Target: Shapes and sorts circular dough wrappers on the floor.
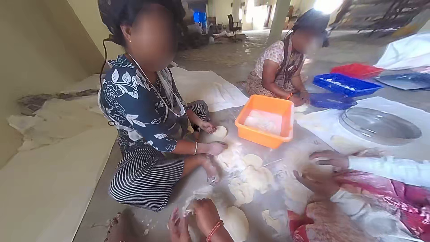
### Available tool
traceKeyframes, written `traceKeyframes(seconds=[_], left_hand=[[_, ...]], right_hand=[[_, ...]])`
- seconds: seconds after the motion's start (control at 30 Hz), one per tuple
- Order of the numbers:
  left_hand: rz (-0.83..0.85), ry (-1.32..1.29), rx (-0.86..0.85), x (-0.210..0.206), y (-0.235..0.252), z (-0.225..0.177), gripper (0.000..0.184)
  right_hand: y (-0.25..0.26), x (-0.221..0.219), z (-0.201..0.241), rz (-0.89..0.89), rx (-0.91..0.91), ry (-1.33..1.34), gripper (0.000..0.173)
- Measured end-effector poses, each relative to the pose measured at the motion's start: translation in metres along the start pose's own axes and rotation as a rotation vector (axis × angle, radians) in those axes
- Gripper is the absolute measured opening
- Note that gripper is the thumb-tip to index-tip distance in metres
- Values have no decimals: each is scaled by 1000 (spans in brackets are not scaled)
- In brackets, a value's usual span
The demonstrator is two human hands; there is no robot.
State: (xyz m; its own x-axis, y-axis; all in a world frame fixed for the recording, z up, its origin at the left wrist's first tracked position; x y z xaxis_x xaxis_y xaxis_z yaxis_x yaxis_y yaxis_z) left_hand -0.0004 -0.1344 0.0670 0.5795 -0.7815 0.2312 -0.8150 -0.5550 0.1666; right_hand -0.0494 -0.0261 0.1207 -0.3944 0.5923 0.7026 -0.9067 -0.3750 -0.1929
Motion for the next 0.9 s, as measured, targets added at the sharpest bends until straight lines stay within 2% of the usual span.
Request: traceKeyframes(seconds=[0.07, 0.1, 0.23, 0.3, 0.43, 0.5, 0.57, 0.63, 0.8, 0.9], left_hand=[[165, -58, 44, -8, -1, 0, 75], [227, -114, 89, -12, -4, -2, 71], [349, -461, 319, -26, -16, -25, 24], [373, -523, 389, -31, -20, -32, 20], [387, -545, 470, -35, -26, -42, 25], [422, -526, 476, -37, -25, -47, 29], [458, -472, 438, -36, -25, -48, 31], [463, -449, 429, -34, -24, -48, 28], [474, -473, 498, -31, -19, -52, 13], [540, -428, 559, -32, -19, -50, 16]], right_hand=[[-11, 22, 6, -8, 12, 118, 27], [-17, 30, 7, -33, 35, 186, 27], [-38, 57, -3, -199, 88, 436, 23], [-47, 63, -13, -323, 77, 529, 21], [-60, 60, -37, -443, -51, 776, 22], [-62, 52, -47, -417, -110, 920, 26], [-63, 42, -55, -303, -175, 1034, 34], [-66, 36, -59, -256, -216, 1092, 35], [-72, 43, -64, -310, -236, 1177, 29], [-74, 44, -67, -352, -240, 1242, 23]])
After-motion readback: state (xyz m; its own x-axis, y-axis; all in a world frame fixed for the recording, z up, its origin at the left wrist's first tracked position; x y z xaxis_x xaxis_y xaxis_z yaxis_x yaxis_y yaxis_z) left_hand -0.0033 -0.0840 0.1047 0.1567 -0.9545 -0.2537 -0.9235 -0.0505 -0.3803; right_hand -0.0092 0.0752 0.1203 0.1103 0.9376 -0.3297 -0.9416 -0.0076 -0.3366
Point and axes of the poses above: each hand's wrist, its own y-axis towards the middle knuckle, its own x-axis out of the back of the hand, z = x × y, the point moved 3 cm from there along y, towards the middle knuckle, and after that the axes turned 9 degrees about y, right-handed, at the moved point
